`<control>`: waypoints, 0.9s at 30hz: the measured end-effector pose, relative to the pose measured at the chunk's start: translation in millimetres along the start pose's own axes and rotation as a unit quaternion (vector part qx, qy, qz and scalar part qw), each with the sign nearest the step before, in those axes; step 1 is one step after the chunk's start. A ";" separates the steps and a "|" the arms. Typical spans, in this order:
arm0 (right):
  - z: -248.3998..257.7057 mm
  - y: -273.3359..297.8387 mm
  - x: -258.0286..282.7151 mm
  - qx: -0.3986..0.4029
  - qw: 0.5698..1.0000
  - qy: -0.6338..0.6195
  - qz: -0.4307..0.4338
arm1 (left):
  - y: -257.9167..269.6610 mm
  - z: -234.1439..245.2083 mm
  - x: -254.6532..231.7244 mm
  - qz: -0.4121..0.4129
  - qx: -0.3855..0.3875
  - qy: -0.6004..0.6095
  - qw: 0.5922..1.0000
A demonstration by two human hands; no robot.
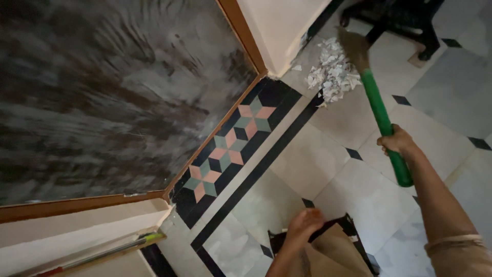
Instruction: The person sweeps a tiled floor with a green-handled broom, gathering scattered paper debris into a pile near a doorway. The person moves a pair of sandals out of the way to continue sweeping.
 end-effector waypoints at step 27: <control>-6.4 27.0 19.6 0.037 0.988 0.139 0.062 | 13.3 -22.0 -48.4 -0.021 0.011 -0.039 0.999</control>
Point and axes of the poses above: each hand's wrist, its own y-axis away from the middle knuckle, its own z-axis out of the back of the hand, x = y × z, the point moved 9 cm from there along -y, towards the middle knuckle, and after that the axes turned 11 degrees about -x, right-handed, at the moved point
